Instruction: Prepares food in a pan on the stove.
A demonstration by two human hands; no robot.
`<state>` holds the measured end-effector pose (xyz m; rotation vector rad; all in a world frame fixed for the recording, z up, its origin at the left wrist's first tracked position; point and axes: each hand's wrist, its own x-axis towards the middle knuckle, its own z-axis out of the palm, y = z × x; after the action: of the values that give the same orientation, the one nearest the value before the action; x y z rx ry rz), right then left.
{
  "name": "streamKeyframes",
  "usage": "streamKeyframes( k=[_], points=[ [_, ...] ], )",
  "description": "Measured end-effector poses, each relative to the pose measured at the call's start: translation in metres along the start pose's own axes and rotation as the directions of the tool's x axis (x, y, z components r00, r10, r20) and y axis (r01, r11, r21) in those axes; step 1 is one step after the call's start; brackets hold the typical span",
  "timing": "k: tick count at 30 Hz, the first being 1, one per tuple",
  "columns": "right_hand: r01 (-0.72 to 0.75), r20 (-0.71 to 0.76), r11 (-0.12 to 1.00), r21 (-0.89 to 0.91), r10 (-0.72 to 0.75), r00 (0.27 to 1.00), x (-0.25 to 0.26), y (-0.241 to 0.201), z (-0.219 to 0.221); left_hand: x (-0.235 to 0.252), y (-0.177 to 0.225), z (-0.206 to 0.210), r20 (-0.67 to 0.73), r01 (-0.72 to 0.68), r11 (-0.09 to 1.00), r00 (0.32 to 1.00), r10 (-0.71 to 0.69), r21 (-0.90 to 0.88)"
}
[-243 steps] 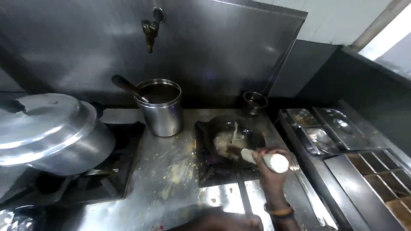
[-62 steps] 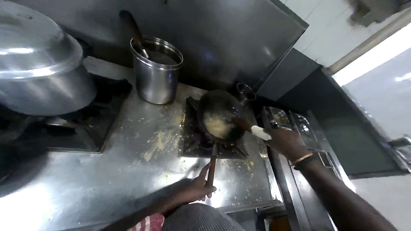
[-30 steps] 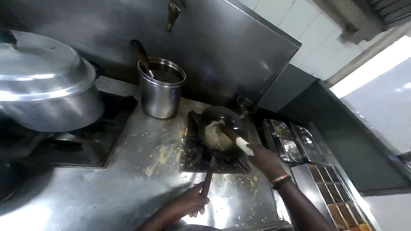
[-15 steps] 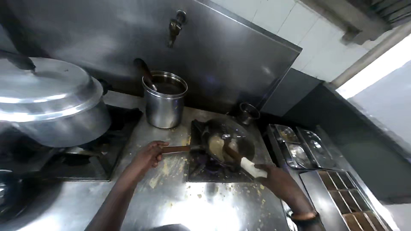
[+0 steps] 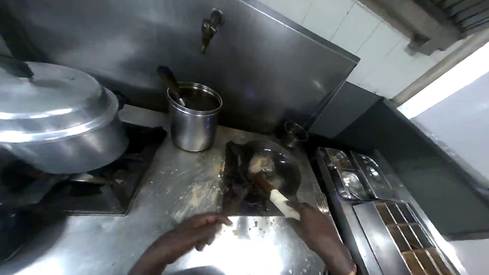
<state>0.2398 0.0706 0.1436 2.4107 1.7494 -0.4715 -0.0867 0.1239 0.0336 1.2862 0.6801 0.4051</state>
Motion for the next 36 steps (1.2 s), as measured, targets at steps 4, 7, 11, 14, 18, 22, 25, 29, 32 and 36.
streamKeyframes(
  k=[4, 7, 11, 14, 18, 22, 25, 29, 32, 36],
  points=[
    [0.007, -0.113, 0.993, -0.114, -0.02, 0.993, 0.057, 0.013, -0.003, 0.034, -0.023, 0.06, 0.35, 0.063, 0.996, 0.933, -0.08, 0.06],
    [-0.107, -0.181, 0.946, -0.305, 0.053, 0.982, 0.063, 0.06, -0.036, 0.056, -0.036, 0.086, 0.411, 0.084, 0.99, 0.903, -0.123, 0.113],
    [-0.148, -0.224, 0.912, -0.382, 0.064, 0.972, 0.021, 0.085, -0.091, 0.063, -0.044, 0.091, 0.425, 0.1, 0.992, 0.897, -0.123, 0.076],
    [-0.123, -0.325, 0.937, -0.327, 0.01, 0.946, 0.019, 0.087, -0.095, 0.065, -0.049, 0.092, 0.432, 0.093, 0.994, 0.895, -0.11, 0.06],
    [-0.024, -0.32, 0.949, -0.314, -0.082, 0.944, 0.041, 0.086, -0.065, 0.079, -0.062, 0.1, 0.466, 0.076, 0.997, 0.881, -0.077, 0.022],
    [-0.103, -0.165, 0.883, -0.457, 0.03, 0.986, 0.043, 0.064, -0.045, 0.093, -0.081, 0.104, 0.453, 0.092, 0.989, 0.882, -0.134, 0.114],
    [-0.074, 0.012, 0.854, -0.515, 0.094, 0.995, 0.014, 0.041, -0.056, 0.094, -0.081, 0.101, 0.418, 0.109, 0.976, 0.89, -0.181, 0.19],
    [0.044, 0.184, 0.919, -0.392, 0.031, 0.982, -0.012, 0.051, -0.088, 0.096, -0.079, 0.099, 0.444, 0.098, 0.976, 0.879, -0.177, 0.196],
    [-0.03, 0.049, 0.901, -0.434, 0.056, 0.997, 0.004, 0.081, -0.114, 0.1, -0.08, 0.098, 0.468, 0.062, 0.973, 0.869, -0.162, 0.22],
    [-0.055, -0.23, 0.902, -0.429, -0.05, 0.972, 0.037, 0.098, -0.106, 0.094, -0.084, 0.096, 0.442, 0.073, 0.982, 0.885, -0.145, 0.175]
  ],
)
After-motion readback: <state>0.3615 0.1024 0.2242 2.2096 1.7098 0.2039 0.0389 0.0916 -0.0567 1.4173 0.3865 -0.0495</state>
